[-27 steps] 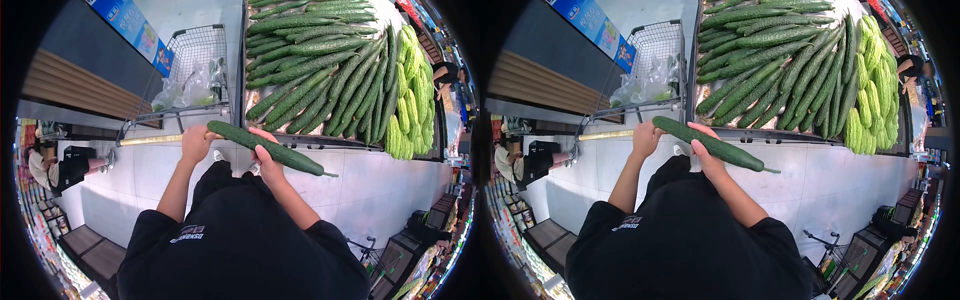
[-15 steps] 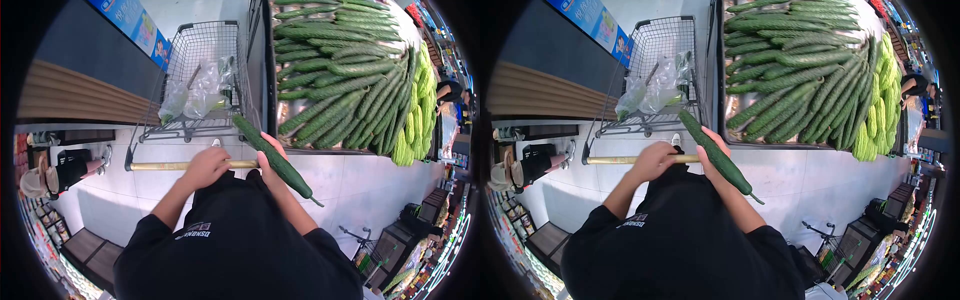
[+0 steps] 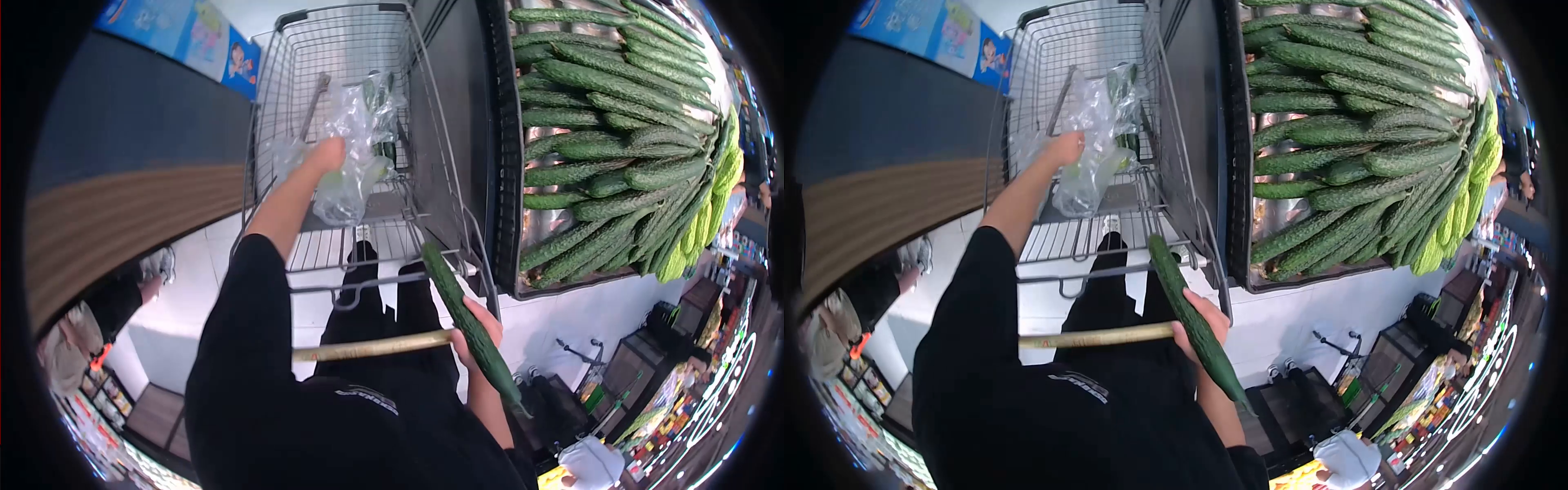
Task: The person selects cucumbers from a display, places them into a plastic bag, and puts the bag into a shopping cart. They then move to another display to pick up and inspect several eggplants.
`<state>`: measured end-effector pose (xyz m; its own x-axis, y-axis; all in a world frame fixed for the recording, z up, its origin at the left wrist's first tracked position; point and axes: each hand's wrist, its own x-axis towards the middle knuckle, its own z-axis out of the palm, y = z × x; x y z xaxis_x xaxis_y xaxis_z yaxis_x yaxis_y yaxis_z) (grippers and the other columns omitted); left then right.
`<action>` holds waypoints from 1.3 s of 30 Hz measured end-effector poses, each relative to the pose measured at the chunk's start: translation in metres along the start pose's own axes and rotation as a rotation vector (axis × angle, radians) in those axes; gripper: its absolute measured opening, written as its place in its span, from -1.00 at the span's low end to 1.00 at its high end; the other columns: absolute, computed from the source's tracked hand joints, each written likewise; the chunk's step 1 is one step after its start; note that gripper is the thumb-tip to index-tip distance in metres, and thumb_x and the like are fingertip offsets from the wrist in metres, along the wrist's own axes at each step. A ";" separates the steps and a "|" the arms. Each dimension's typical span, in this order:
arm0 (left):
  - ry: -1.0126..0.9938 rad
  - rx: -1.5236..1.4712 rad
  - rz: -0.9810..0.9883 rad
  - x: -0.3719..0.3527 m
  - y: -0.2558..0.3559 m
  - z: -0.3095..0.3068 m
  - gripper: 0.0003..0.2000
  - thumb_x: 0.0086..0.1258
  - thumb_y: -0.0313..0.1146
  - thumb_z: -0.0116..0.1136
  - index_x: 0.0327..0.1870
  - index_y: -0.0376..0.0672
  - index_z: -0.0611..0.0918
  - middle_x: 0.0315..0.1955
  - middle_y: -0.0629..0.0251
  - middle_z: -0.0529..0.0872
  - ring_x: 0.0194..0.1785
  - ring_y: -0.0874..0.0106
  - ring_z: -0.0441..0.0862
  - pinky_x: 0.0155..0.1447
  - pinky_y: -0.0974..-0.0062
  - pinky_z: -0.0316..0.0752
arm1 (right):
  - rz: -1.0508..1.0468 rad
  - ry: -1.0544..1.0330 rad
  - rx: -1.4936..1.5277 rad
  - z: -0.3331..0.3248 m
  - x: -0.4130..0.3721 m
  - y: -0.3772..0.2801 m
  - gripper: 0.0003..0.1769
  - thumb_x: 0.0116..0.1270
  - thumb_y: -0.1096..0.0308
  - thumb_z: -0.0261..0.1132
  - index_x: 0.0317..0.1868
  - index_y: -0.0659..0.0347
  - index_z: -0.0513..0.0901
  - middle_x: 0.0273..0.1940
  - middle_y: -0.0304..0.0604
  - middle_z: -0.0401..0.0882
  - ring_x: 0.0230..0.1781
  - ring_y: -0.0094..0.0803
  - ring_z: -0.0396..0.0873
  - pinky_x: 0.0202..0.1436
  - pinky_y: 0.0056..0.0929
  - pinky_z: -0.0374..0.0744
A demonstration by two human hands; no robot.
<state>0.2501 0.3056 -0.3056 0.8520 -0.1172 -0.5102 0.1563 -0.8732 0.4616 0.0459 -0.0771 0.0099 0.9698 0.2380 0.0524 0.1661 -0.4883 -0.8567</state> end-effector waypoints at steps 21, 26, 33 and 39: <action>0.317 -1.222 -0.403 0.092 -0.036 0.053 -0.62 0.38 -0.52 -0.06 0.24 -0.25 0.49 0.23 0.18 0.58 0.13 0.44 0.57 0.10 0.36 0.61 | 0.030 0.149 0.038 0.007 0.003 0.003 -0.45 0.14 0.21 0.41 0.02 0.50 0.62 -0.57 -0.14 0.54 -0.65 -0.38 0.47 -0.52 -0.47 0.44; 0.381 -1.255 -0.192 0.059 -0.027 -0.010 -0.54 0.29 -0.60 -0.16 0.25 -0.26 0.47 0.33 0.18 0.52 0.35 0.45 0.45 0.25 0.39 0.49 | -0.007 0.155 0.009 0.006 0.003 0.004 -0.47 0.12 0.23 0.41 0.00 0.51 0.63 -0.56 -0.12 0.54 -0.65 -0.37 0.48 -0.52 -0.46 0.45; 0.251 -1.316 0.030 -0.039 0.029 -0.115 -0.59 0.40 -0.51 -0.13 0.28 -0.22 0.43 0.29 0.17 0.56 0.39 0.44 0.42 0.41 0.36 0.30 | 0.139 0.098 0.149 -0.001 -0.006 -0.002 -0.45 0.09 0.28 0.41 0.03 0.52 0.63 -0.09 0.19 0.71 -0.08 -0.06 0.73 0.08 -0.32 0.63; 0.142 -1.106 -0.281 -0.044 -0.026 -0.042 -0.48 0.44 -0.42 -0.04 0.43 -0.12 0.26 -0.01 0.09 0.72 -0.06 0.44 0.69 0.05 0.43 0.56 | 0.101 0.103 0.219 -0.003 -0.012 0.001 -0.43 0.15 0.25 0.37 0.11 0.48 0.59 -0.17 0.05 0.69 -0.24 -0.27 0.70 -0.10 -0.41 0.61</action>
<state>0.2292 0.3534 -0.2642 0.7552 0.1320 -0.6421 0.6430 0.0413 0.7647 0.0344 -0.0826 0.0101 0.9945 0.1048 0.0029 0.0354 -0.3096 -0.9502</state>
